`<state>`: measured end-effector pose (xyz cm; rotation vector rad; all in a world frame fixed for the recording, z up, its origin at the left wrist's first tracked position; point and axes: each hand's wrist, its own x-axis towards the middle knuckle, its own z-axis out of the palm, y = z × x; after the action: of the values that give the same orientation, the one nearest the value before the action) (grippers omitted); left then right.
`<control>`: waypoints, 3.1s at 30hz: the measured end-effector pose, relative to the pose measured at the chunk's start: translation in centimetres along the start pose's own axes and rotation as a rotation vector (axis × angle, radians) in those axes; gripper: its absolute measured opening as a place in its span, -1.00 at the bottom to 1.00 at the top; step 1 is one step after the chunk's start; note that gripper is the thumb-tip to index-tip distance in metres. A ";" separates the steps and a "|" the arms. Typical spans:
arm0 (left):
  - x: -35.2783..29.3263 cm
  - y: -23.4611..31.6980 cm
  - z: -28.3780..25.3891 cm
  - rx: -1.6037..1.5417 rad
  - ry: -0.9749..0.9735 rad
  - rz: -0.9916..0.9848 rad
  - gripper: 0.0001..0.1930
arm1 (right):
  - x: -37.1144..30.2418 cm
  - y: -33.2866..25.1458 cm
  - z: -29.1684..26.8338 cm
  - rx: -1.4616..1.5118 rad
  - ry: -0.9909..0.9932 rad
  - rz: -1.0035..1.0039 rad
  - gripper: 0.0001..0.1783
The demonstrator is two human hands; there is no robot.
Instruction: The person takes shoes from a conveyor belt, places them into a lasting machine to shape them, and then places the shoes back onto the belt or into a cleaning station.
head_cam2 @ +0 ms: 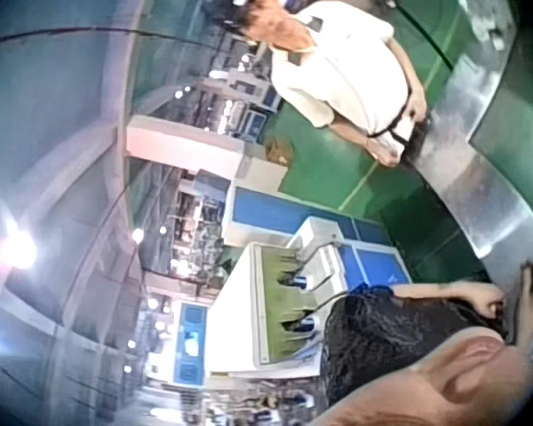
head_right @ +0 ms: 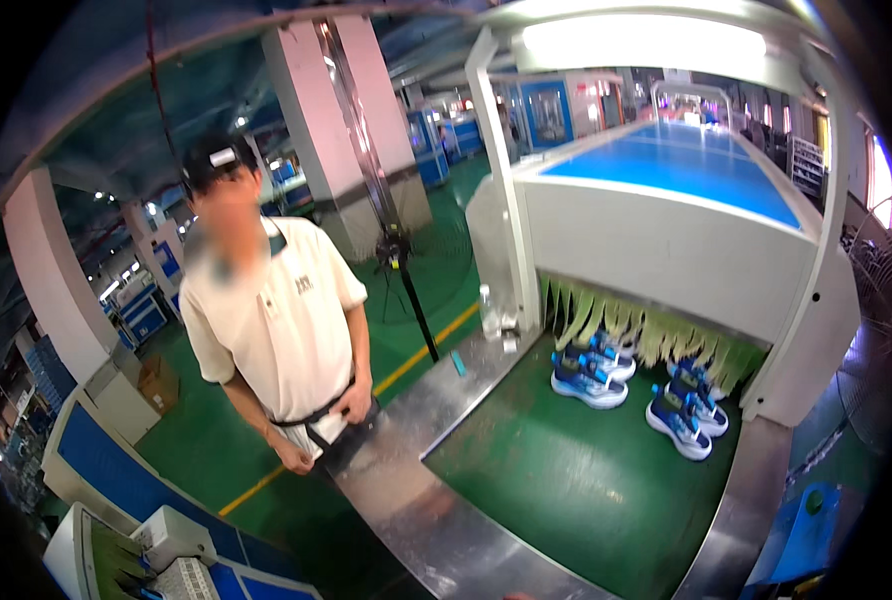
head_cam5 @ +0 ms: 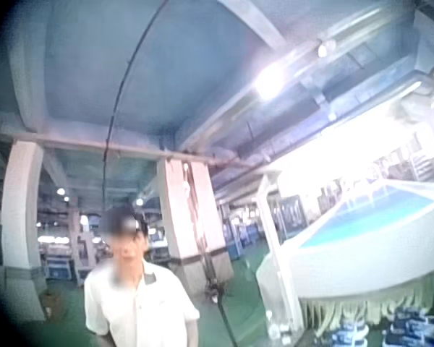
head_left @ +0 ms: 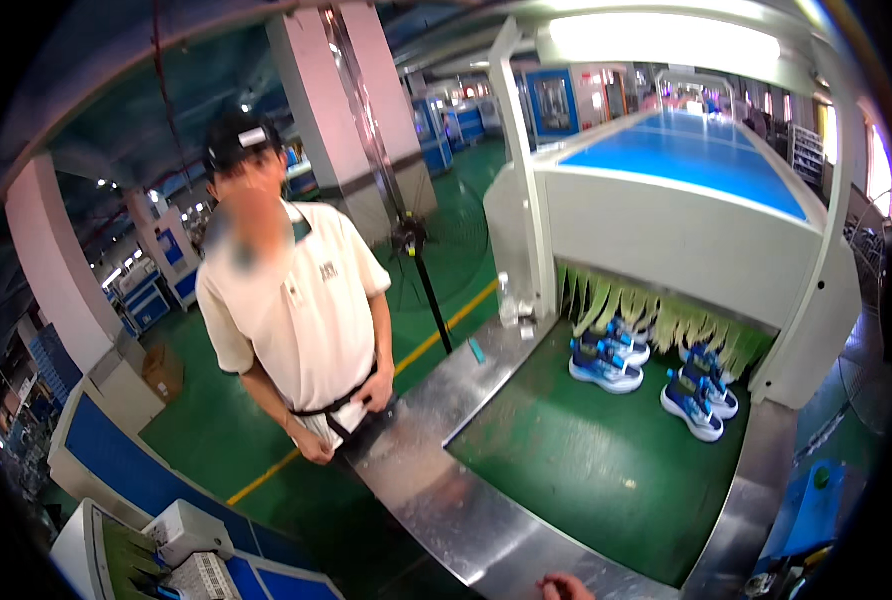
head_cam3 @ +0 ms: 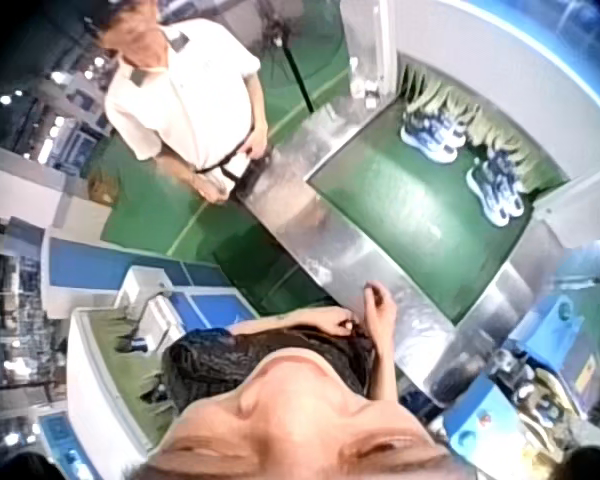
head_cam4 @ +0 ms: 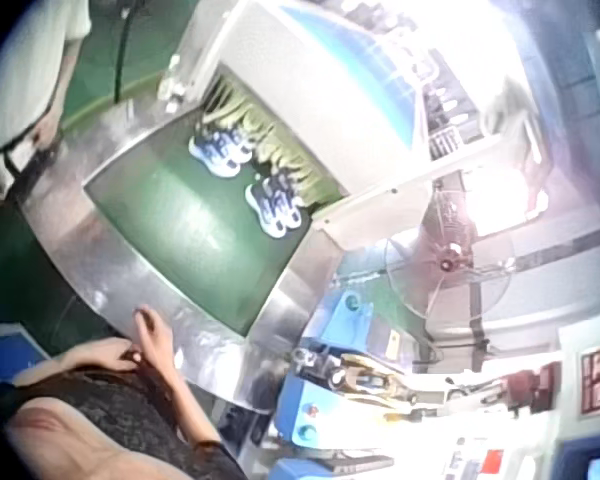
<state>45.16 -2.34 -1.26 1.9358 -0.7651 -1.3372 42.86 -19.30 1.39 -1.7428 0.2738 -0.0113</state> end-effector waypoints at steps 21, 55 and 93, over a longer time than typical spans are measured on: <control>25.4 -19.9 -33.7 0.566 0.971 0.360 -0.59 | 29.8 3.0 -5.4 -0.331 0.070 0.238 -0.33; 10.7 6.5 -20.5 -0.827 -0.394 0.219 -0.15 | 0.9 -5.1 -5.6 -0.404 0.622 -0.407 -0.13; 48.8 53.3 21.5 -0.332 -0.699 0.275 -0.39 | -25.6 -1.1 -29.7 0.715 1.556 0.300 -0.32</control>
<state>34.68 -76.53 7.30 1.0489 -1.0054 -1.8380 13.45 -43.07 11.84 -0.6423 1.4342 -1.1237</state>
